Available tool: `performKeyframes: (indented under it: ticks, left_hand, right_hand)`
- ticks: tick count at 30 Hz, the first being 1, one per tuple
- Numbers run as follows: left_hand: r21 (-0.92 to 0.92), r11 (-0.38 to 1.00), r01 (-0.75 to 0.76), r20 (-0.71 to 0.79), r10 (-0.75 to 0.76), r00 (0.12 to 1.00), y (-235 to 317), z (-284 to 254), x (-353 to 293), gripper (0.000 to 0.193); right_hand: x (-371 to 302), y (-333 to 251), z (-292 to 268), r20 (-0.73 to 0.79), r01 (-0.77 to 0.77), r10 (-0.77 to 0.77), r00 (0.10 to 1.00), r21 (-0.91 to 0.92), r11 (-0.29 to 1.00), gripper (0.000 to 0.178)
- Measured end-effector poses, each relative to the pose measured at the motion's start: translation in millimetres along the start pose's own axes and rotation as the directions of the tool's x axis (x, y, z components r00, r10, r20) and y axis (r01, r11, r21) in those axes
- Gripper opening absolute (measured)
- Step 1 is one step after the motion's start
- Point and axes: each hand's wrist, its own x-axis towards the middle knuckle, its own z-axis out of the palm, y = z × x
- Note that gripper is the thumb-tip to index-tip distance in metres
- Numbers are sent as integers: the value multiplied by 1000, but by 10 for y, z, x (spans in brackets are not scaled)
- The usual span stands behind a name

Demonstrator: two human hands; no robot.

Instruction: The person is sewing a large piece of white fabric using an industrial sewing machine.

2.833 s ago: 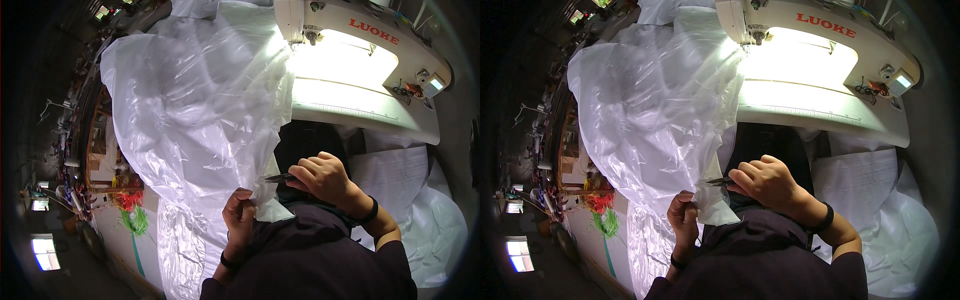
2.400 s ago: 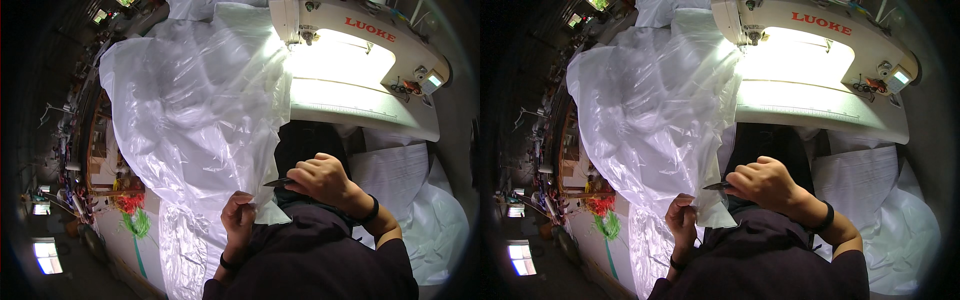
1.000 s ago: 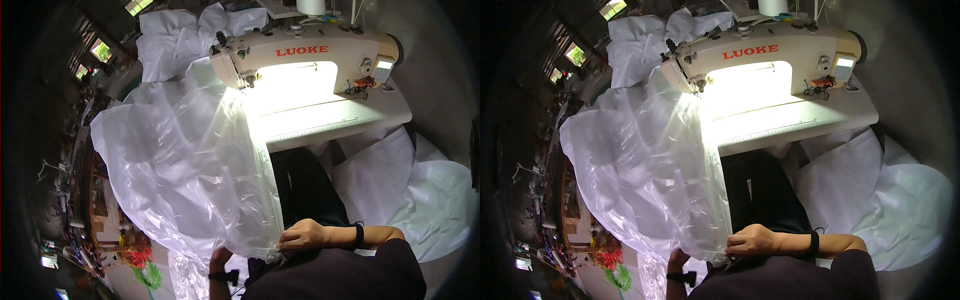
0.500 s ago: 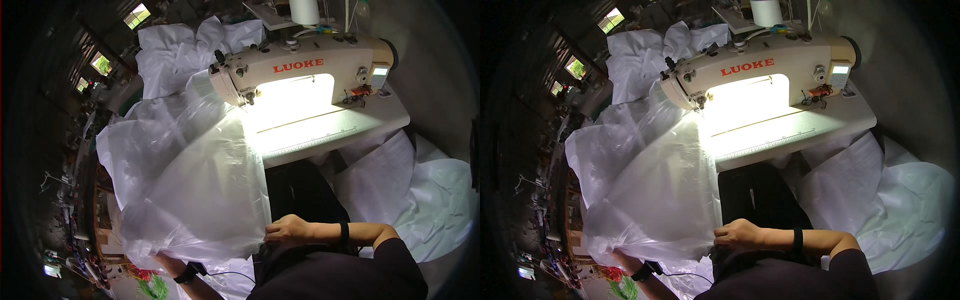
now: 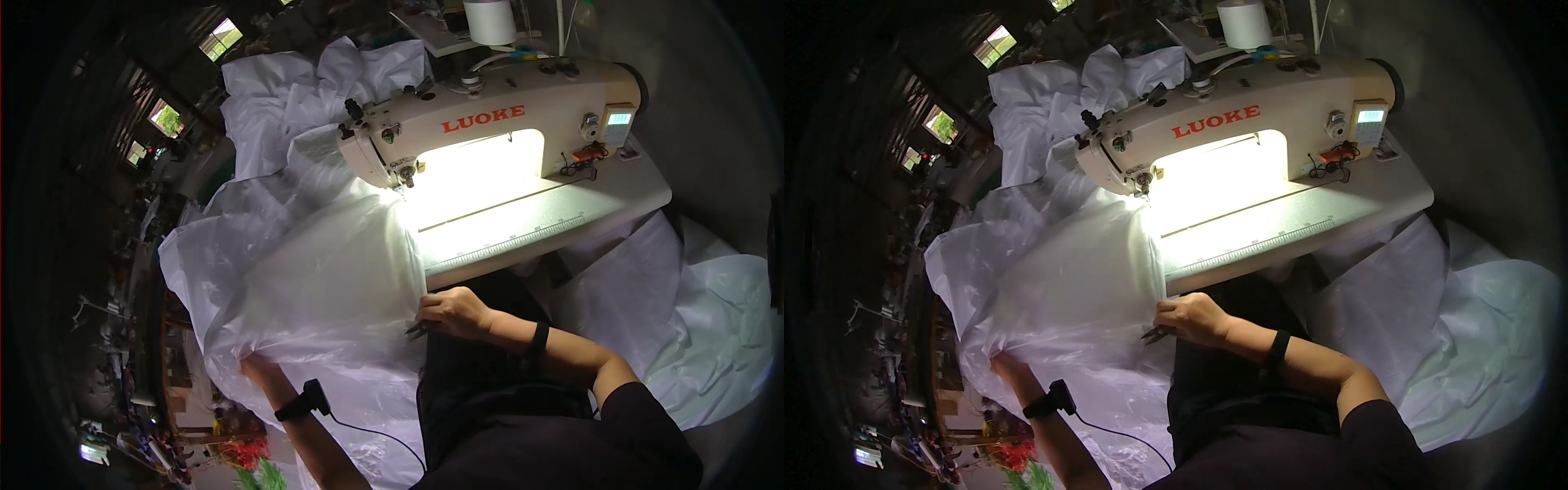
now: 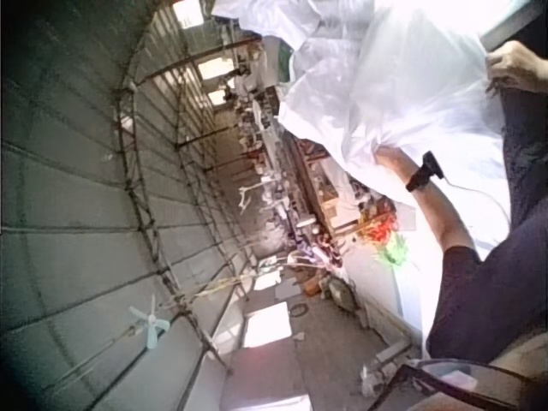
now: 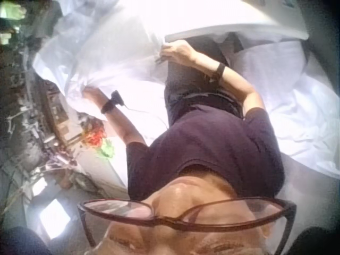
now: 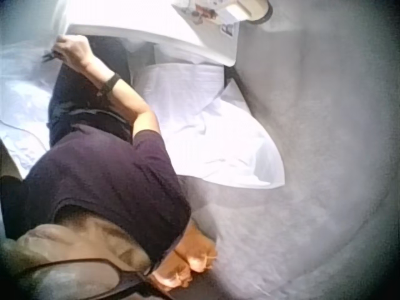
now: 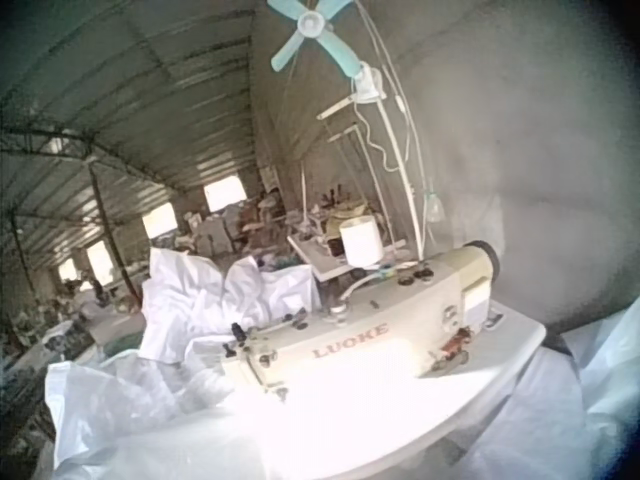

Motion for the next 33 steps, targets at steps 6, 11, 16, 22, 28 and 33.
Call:
performKeyframes:
  ticks: [6, 11, 16, 22, 28, 33]
  left_hand:
    - [489, 781, -388, 203, 331, 922, -88, 317, 186, 26]
    - [172, 984, 44, 195, -78, 978, -76, 375, 176, 20]
    - [-188, 786, 590, 287, -530, 798, 17, 112, -139, 22]
    - [-182, 753, 633, 358, -548, 756, 106, -308, -564, 26]
    - [-205, 766, 609, 402, -501, 766, 179, -494, -823, 37]
    - [-171, 766, 620, 238, -578, 780, 174, -534, -988, 37]
  right_hand:
    - [286, 336, -85, -57, -33, 29, 998, -71, 997, 17]
    - [304, 389, -113, -39, -11, 6, 999, -135, 991, 19]
    - [-119, 124, -251, -155, -71, 66, 986, -27, 997, 27]
    - [-203, -46, 121, -100, -405, 560, 823, 589, 699, 27]
    - [-209, -285, 292, 172, -557, 699, 694, 743, 371, 23]
    - [-578, -759, 47, 275, -446, 378, 884, 737, 508, 3]
